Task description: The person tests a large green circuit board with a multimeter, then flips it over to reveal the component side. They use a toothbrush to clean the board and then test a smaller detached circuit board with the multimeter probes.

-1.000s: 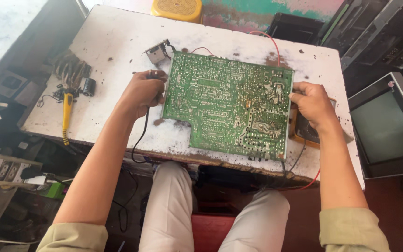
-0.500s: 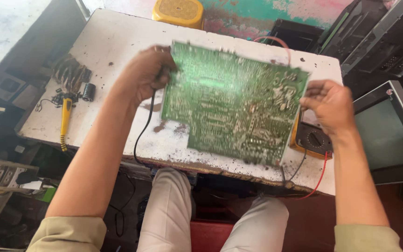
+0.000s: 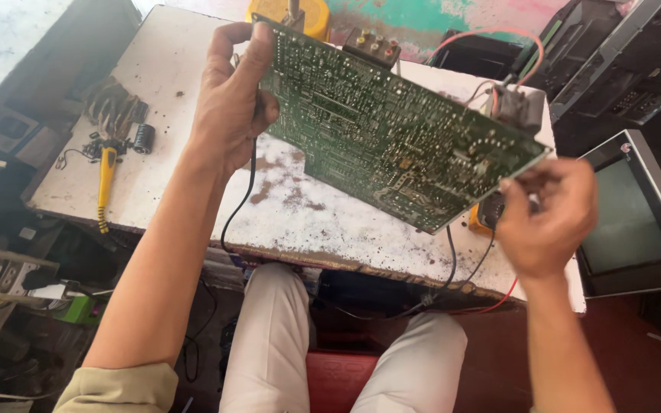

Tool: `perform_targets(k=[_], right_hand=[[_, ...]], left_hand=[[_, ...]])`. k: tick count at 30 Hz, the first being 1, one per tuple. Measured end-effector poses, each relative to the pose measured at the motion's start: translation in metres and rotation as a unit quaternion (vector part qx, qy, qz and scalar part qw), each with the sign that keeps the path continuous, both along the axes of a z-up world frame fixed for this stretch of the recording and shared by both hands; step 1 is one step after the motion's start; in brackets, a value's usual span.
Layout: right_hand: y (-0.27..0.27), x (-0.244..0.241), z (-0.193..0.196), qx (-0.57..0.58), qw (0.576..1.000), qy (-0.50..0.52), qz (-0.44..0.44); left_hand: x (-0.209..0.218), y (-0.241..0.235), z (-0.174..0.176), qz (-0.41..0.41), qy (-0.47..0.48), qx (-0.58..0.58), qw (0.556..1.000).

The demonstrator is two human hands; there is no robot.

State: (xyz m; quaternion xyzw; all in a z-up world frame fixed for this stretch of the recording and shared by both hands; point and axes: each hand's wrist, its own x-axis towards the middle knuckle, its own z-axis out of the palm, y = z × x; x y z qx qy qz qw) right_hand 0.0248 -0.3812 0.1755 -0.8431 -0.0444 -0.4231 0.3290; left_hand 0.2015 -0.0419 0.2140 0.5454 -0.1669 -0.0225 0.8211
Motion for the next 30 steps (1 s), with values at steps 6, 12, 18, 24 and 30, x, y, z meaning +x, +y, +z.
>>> perform_targets(k=[6, 12, 18, 24, 30], right_hand=[[0.033, -0.030, -0.020, -0.020, 0.997, -0.071, -0.021], [0.021, -0.013, -0.016, -0.031, 0.998, -0.047, -0.025], [0.002, 0.024, -0.005, 0.004, 0.999, -0.036, 0.032], [0.006, 0.015, 0.022, 0.022, 0.999, -0.045, 0.019], [-0.004, 0.031, 0.004, -0.036, 0.998, -0.052, -0.029]], left_hand=[[-0.016, 0.021, -0.019, -0.005, -0.026, -0.020, 0.999], [-0.037, 0.031, -0.034, 0.043, -0.003, -0.046, 0.998], [-0.016, 0.012, -0.021, 0.070, 0.023, -0.038, 0.997], [-0.011, -0.004, -0.018, 0.059, 0.055, -0.058, 0.995], [-0.017, -0.008, -0.024, 0.093, 0.039, -0.062, 0.993]])
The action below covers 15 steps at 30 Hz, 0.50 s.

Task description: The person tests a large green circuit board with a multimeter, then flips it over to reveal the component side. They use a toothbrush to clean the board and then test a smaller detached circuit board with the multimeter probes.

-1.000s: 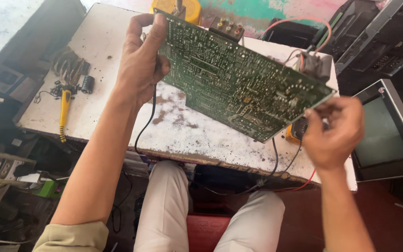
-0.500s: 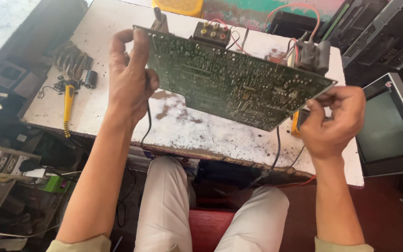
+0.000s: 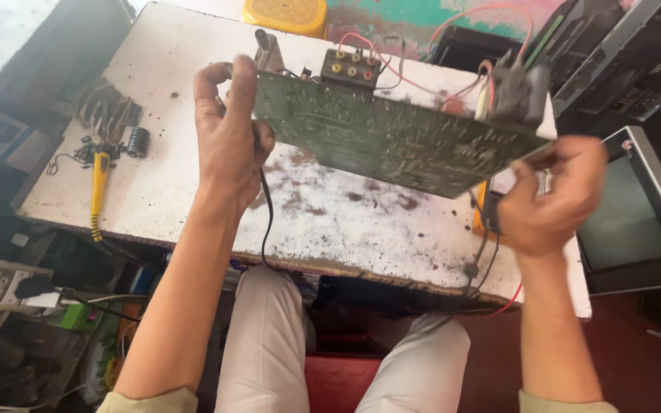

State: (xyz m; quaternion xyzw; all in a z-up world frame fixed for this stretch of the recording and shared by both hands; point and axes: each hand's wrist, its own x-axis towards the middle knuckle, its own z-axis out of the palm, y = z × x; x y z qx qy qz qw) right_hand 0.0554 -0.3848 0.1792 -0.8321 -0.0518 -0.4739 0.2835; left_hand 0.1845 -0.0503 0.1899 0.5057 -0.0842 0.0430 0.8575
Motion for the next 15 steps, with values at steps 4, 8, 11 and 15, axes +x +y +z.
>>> perform_targets(k=[4, 8, 11, 15], right_hand=[[0.005, -0.002, -0.043, -0.029, 0.999, -0.003, -0.035], [0.006, -0.018, -0.068, -0.082, 0.994, 0.008, -0.075], [0.007, -0.032, -0.081, -0.056, 0.994, 0.036, -0.085], [0.009, -0.051, -0.092, -0.054, 0.991, 0.062, -0.104]], left_hand=[[-0.007, 0.005, -0.017, 0.034, -0.025, 0.030, 0.999], [-0.026, 0.013, -0.054, 0.009, -0.025, 0.056, 0.998], [-0.046, 0.021, -0.084, 0.019, -0.069, 0.069, 0.995], [-0.074, 0.027, -0.107, 0.005, -0.055, 0.083, 0.995]])
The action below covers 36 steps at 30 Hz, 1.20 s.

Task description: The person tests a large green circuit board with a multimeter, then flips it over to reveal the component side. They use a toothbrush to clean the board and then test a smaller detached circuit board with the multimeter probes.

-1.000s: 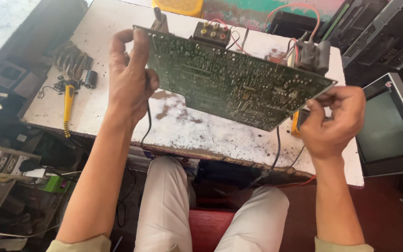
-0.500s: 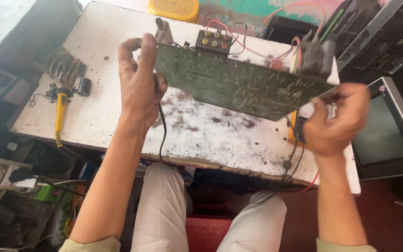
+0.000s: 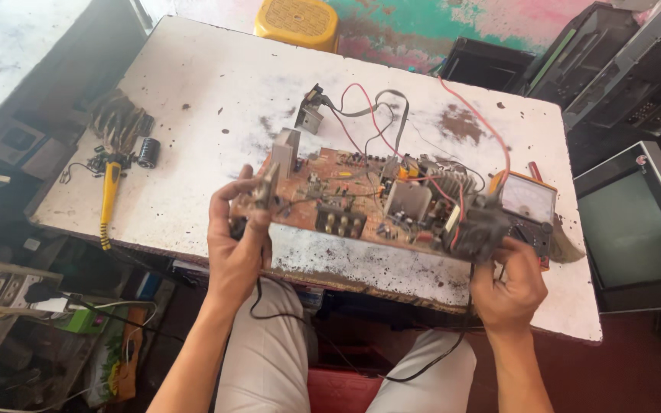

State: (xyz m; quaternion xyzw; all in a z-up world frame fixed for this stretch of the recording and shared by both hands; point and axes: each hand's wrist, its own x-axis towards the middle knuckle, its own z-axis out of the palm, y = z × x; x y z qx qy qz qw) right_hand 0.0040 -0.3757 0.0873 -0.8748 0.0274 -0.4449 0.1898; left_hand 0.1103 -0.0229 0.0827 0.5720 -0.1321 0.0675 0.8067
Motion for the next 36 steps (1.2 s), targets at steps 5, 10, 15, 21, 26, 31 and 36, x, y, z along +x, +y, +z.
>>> perform_targets(k=[5, 10, 15, 21, 26, 31, 36], right_hand=[[-0.008, -0.004, -0.007, 0.042, 0.997, 0.055, 0.029], [-0.014, 0.004, -0.017, 0.055, 0.990, 0.111, 0.063], [-0.017, 0.007, -0.022, 0.027, 0.986, 0.149, 0.074], [-0.054, 0.010, -0.012, -0.062, 0.946, 0.258, 0.187], [-0.055, 0.041, 0.042, 0.096, 0.953, 0.289, -0.007], [-0.071, 0.178, 0.062, 0.056, 0.980, 0.166, 0.098], [-0.094, 0.313, 0.043, 0.281, 0.841, 0.459, 0.066]], left_hand=[[-0.013, 0.006, -0.005, 0.004, 0.012, 0.111, 0.994], [-0.007, 0.002, 0.004, 0.007, 0.096, 0.192, 0.977], [-0.008, 0.013, 0.005, -0.018, 0.078, 0.290, 0.954], [-0.001, 0.025, 0.022, -0.048, 0.155, 0.484, 0.860], [0.003, 0.040, 0.019, 0.138, -0.020, 0.549, 0.824], [-0.003, 0.027, 0.020, 0.057, 0.067, 0.466, 0.881], [0.008, 0.001, 0.019, 0.013, 0.093, 0.493, 0.865]])
